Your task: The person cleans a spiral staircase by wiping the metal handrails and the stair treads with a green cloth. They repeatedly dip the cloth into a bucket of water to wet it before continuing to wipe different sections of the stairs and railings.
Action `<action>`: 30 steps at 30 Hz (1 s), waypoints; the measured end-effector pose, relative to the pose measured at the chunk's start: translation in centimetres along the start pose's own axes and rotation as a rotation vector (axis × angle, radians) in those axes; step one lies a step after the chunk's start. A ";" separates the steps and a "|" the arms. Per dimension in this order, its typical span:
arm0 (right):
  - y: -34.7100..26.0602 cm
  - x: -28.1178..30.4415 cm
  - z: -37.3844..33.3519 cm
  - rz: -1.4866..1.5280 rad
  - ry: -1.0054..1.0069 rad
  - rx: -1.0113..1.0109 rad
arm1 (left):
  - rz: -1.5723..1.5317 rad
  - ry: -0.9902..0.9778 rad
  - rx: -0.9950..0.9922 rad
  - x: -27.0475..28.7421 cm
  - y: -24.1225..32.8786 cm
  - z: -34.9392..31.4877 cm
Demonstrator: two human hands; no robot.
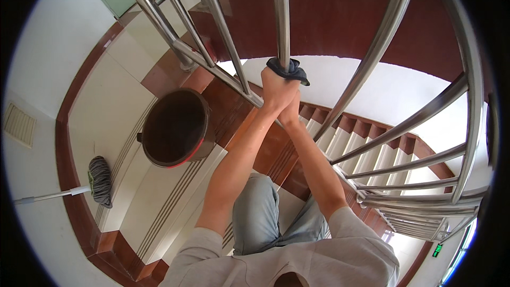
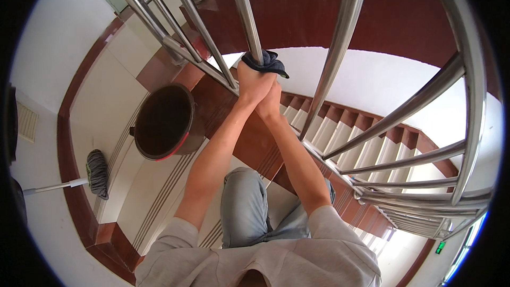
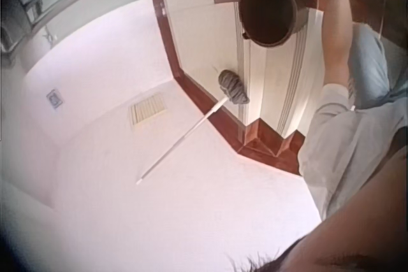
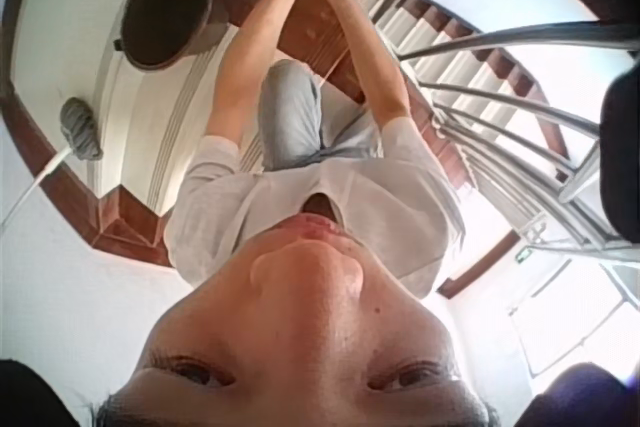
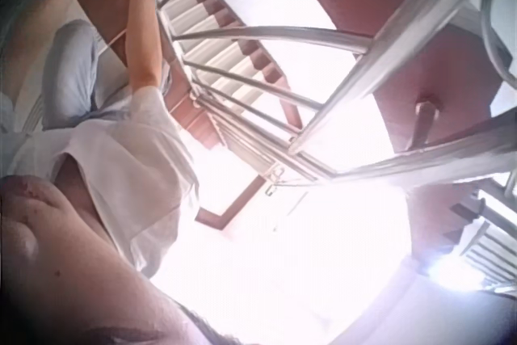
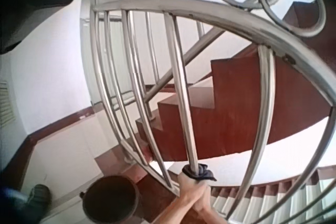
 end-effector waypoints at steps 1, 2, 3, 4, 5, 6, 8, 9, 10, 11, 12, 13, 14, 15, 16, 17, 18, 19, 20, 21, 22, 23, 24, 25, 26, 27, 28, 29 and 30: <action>-0.9 0.0 0.5 0.007 0.019 0.045 | 0.032 -0.026 -0.031 0.0 0.9 0.2; -1.8 0.0 1.0 0.013 0.038 0.090 | 0.032 -0.017 -0.025 0.1 1.7 0.4; -2.9 0.1 1.4 0.018 0.057 0.128 | 0.032 -0.009 -0.013 0.2 2.4 0.4; -3.9 0.2 1.8 -0.011 0.053 0.156 | 0.031 -0.002 -0.001 0.2 3.2 0.5; -4.9 0.3 2.3 -0.039 0.049 0.184 | 0.005 -0.008 -0.016 0.2 4.1 0.5; -6.0 0.7 2.9 -0.072 0.048 0.214 | -0.024 -0.017 -0.033 0.0 5.2 0.5; -6.8 1.1 4.2 -0.090 0.030 0.250 | -0.050 -0.036 -0.073 -0.2 7.0 0.8; -7.6 1.0 4.7 -0.093 0.021 0.267 | -0.040 -0.042 -0.095 0.0 7.8 1.1; -8.4 0.8 5.1 -0.140 -0.016 0.271 | -0.030 -0.049 -0.118 0.1 8.6 1.3; -9.2 0.7 5.5 -0.188 -0.053 0.275 | -0.047 -0.044 -0.094 0.2 9.1 1.5; -9.9 0.7 5.8 -0.242 -0.094 0.278 | -0.029 -0.043 -0.095 0.2 9.4 1.6; -10.4 0.9 6.2 -0.249 -0.097 0.330 | -0.012 -0.042 -0.097 0.3 9.7 1.7; -10.8 1.1 6.2 -0.227 -0.085 0.327 | 0.005 -0.041 -0.099 0.4 10.0 1.8; -11.4 1.2 6.3 -0.206 -0.076 0.326 | 0.010 -0.038 -0.118 0.5 10.6 1.8; -12.0 1.3 6.5 -0.184 -0.068 0.325 | 0.015 -0.034 -0.137 0.5 11.1 1.8; -12.5 1.4 7.0 -0.173 -0.054 0.334 | 0.019 -0.029 -0.156 0.6 11.8 1.9; -13.0 1.4 7.7 -0.160 -0.043 0.340 | 0.018 -0.038 -0.173 0.6 12.5 2.1; -13.9 1.5 8.4 -0.147 -0.031 0.345 | 0.016 -0.046 -0.191 0.6 13.5 2.5; -14.9 1.7 9.1 -0.160 -0.047 0.369 | 0.015 -0.054 -0.208 0.5 14.4 2.9; -16.2 1.9 9.7 -0.173 -0.058 0.392 | 0.011 -0.057 -0.213 0.4 15.2 3.4; -17.2 1.9 10.3 -0.185 -0.068 0.415 | 0.020 -0.061 -0.221 0.5 16.0 3.6; -17.9 1.9 10.7 -0.202 -0.067 0.460 | 0.030 -0.065 -0.229 0.6 16.7 3.9; -18.6 2.0 11.2 -0.178 -0.058 0.473 | 0.041 -0.071 -0.237 0.7 17.5 3.9; -19.4 2.1 11.7 -0.154 -0.050 0.486 | 0.121 -0.052 -0.262 0.8 18.4 3.9; -20.2 2.2 12.3 -0.129 -0.042 0.499 | 0.133 -0.051 -0.276 0.9 19.2 4.0; -20.8 2.1 12.9 -0.117 -0.047 0.495 | 0.147 -0.048 -0.291 0.9 19.9 4.3; -21.5 2.1 13.4 -0.118 -0.044 0.499 | 0.160 -0.046 -0.304 1.0 20.7 4.6; -22.3 2.1 13.9 -0.118 -0.041 0.502 | 0.200 -0.006 -0.298 1.3 21.4 5.0; -22.8 2.2 14.3 -0.126 -0.036 0.503 | 0.215 0.010 -0.310 1.2 22.2 5.0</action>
Point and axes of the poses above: each hand's wrist, its own z-axis towards the middle knuckle, its own x-axis out of the back of the hand, y = z × x, the point moved 6 cm from there along z, towards the middle knuckle, and after that the axes turned 15 degrees about x, right-handed, at the moved point
